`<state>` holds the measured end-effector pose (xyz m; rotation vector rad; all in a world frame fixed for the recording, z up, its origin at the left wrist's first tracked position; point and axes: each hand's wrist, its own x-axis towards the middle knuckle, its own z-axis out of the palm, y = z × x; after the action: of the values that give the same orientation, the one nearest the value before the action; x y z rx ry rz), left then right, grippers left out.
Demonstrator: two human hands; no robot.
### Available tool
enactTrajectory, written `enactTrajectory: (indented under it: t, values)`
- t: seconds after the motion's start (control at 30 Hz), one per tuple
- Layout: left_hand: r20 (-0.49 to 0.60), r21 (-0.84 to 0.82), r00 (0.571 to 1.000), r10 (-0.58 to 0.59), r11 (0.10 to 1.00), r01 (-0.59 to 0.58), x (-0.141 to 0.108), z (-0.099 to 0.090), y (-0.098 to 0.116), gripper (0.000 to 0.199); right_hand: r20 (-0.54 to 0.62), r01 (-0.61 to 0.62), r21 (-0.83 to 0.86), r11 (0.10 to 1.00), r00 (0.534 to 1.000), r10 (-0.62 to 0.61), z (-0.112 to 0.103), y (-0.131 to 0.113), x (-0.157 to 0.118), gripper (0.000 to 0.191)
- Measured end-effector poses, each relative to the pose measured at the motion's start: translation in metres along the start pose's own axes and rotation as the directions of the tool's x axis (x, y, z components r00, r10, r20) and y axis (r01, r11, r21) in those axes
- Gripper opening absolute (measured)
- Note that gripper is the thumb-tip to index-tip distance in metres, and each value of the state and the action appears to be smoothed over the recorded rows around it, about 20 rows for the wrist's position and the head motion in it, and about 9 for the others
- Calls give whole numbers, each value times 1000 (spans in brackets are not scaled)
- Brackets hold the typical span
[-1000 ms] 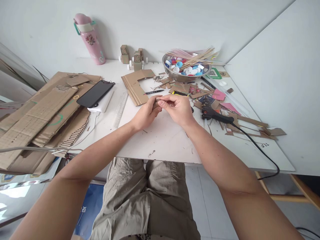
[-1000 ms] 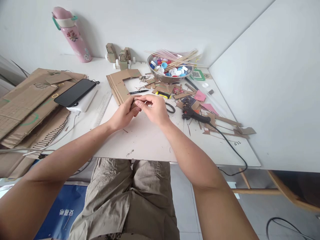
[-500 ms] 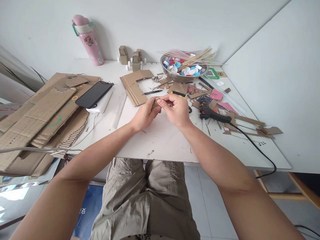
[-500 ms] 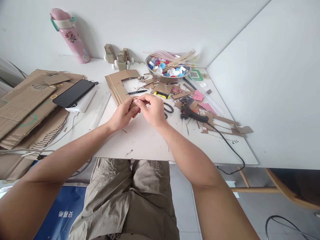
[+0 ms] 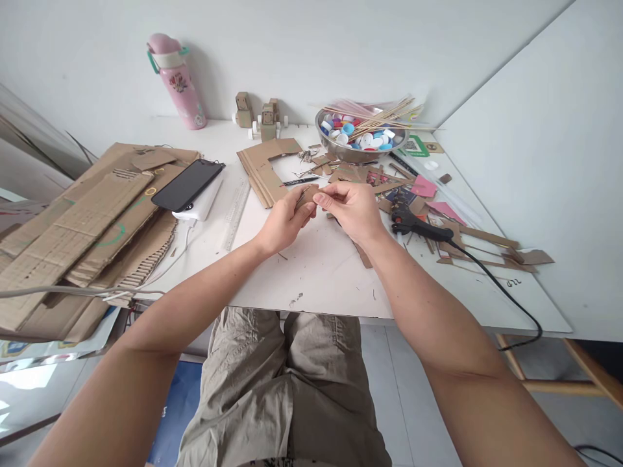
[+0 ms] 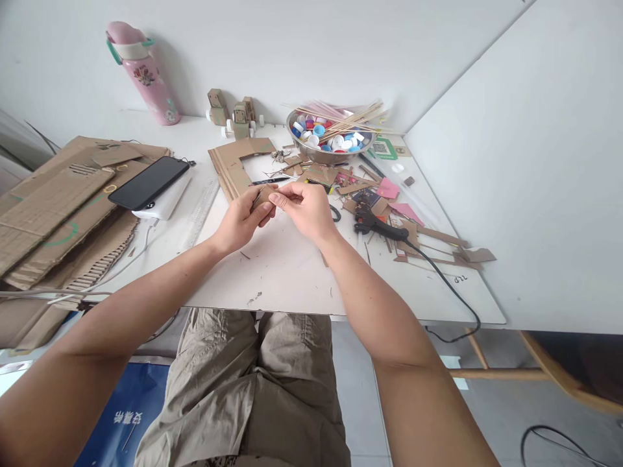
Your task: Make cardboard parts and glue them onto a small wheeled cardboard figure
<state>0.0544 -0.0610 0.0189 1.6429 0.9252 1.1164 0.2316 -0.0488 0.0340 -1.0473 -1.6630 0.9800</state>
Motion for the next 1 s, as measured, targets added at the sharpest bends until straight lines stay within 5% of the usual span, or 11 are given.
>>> enactTrajectory:
  t: [0.3, 0.47, 0.57, 0.7, 0.87, 1.0]
  values:
    - [67, 20, 997, -50, 999, 49, 1, -4, 5, 14, -22, 17, -67, 998, 1000, -19, 3, 8, 1, 51]
    - [72, 95, 984, -161, 984, 154, 6, -11, 8, 9, 26, 86, -244, 966, 996, -82, -6, 18, 3, 17]
    - [54, 135, 973, -225, 967, 216, 9, -17, 5, 26, 111, 272, -384, 882, 962, -248, -5, 22, 2, 44]
    - [56, 182, 969, -239, 957, 226, 13, -24, -3, 36, 324, 475, -478, 739, 877, -354, 4, 26, 0, 32]
    - [220, 199, 952, -212, 965, 169, 15, -31, -6, 27, 385, 517, -498, 696, 851, -357, 6, 28, -2, 43]
    - [262, 277, 943, -207, 952, 132, 15, -38, -6, 37, 365, 479, -478, 737, 871, -329, 4, 30, 1, 33]
